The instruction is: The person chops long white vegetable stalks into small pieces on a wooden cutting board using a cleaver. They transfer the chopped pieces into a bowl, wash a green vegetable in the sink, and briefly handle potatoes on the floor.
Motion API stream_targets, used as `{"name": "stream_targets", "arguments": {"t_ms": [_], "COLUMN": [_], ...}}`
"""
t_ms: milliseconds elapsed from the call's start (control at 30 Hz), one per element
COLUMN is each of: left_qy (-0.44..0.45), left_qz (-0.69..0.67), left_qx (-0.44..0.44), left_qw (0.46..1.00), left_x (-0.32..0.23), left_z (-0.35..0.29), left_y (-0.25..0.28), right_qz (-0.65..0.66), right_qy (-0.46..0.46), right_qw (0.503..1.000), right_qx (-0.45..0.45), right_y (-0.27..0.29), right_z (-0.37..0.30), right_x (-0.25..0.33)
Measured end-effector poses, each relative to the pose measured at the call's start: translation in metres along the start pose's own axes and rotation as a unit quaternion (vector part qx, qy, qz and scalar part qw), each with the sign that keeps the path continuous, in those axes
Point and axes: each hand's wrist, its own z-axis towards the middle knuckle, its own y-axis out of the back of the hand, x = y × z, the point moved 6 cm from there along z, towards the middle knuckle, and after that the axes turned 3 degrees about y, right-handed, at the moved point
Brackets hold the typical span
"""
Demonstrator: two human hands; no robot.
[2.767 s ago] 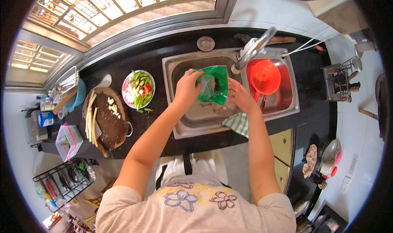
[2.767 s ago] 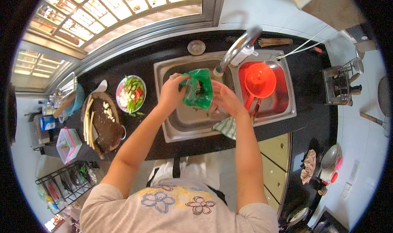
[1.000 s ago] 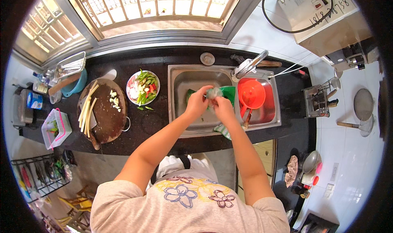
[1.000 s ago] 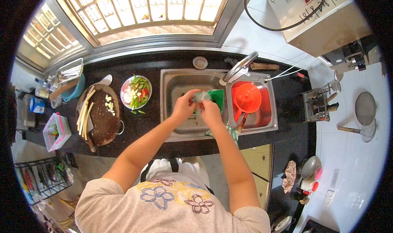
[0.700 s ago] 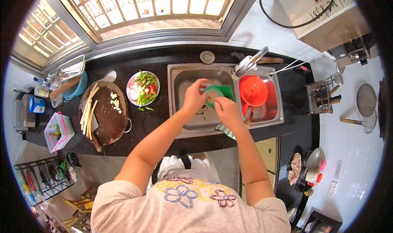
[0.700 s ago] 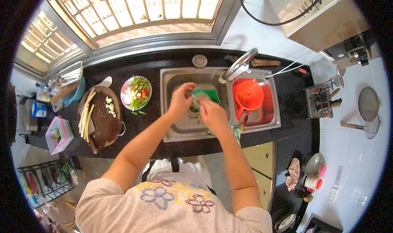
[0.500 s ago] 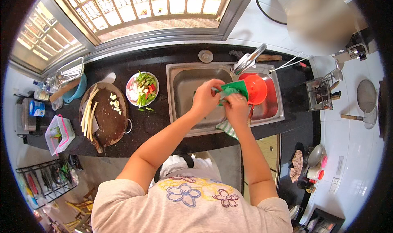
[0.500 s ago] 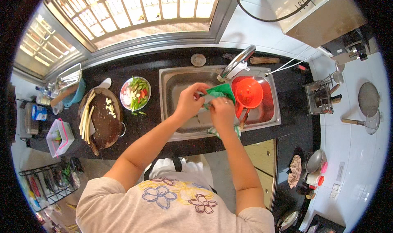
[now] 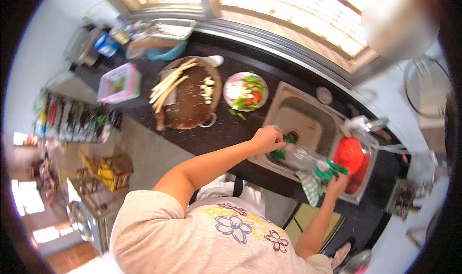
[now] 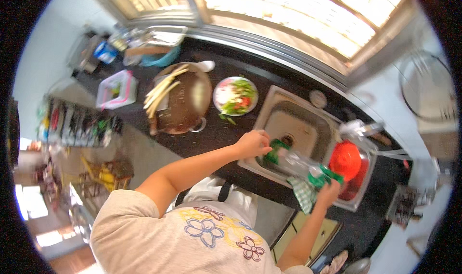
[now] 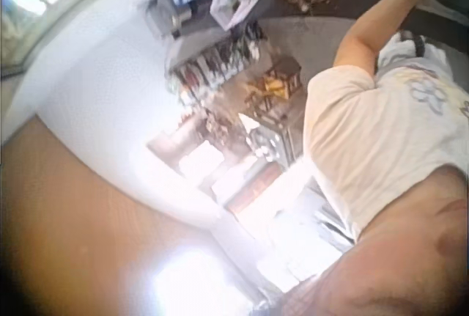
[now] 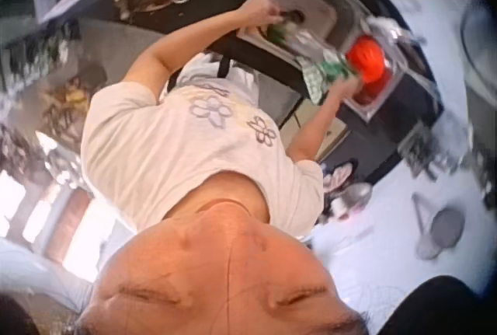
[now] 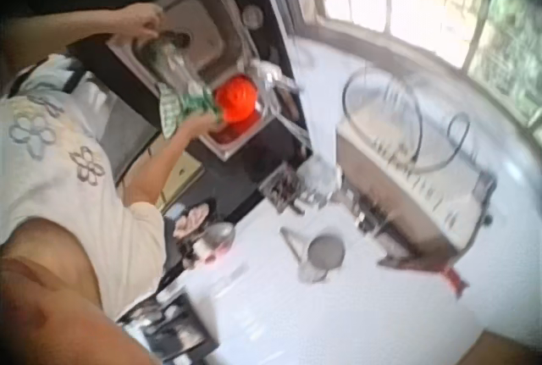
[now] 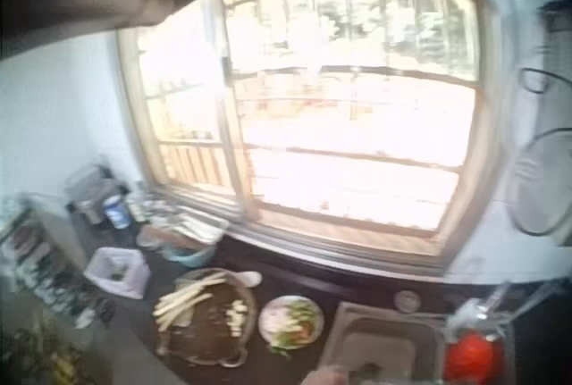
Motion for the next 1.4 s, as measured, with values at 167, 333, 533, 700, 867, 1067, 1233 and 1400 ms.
{"name": "stream_targets", "arguments": {"t_ms": [167, 333, 533, 700, 867, 1067, 1233, 1400], "left_qy": [0.104, 0.272, 0.237, 0.183, 0.168, 0.131, 0.085, 0.14], "left_qz": [0.143, 0.246, 0.266, 0.244, 0.209, 0.228, 0.17, -0.083], "left_qx": [-0.245, -0.367, -0.253, -0.263, -0.192, -0.207, -0.364, -0.501], "left_qw": [0.953, 0.855, 0.899, 0.915, 0.944, 0.942, 0.912, 0.85], "left_x": [0.093, 0.217, 0.328, 0.329, 0.35, 0.351, 0.323, 0.303], "left_z": [-0.081, -0.162, -0.184, -0.168, -0.16, -0.168, -0.201, -0.297], "left_y": [0.127, 0.255, 0.304, 0.32, 0.326, 0.323, 0.336, 0.288], "right_qz": [0.134, 0.323, 0.321, 0.12, 0.016, 0.106, 0.393, 0.595], "right_qy": [-0.058, 0.14, 0.41, 0.505, 0.538, 0.489, 0.203, -0.136], "right_qw": [0.989, 0.933, 0.842, 0.843, 0.818, 0.852, 0.88, 0.601], "right_qx": [-0.038, 0.072, 0.14, 0.143, 0.204, 0.156, 0.174, 0.515], "right_y": [0.007, -0.043, -0.117, -0.181, -0.224, -0.195, -0.142, -0.144], "right_z": [0.018, 0.013, 0.009, 0.026, 0.036, 0.023, -0.03, -0.213], "right_x": [0.136, 0.369, 0.654, 0.773, 0.793, 0.759, 0.695, 0.6]}}
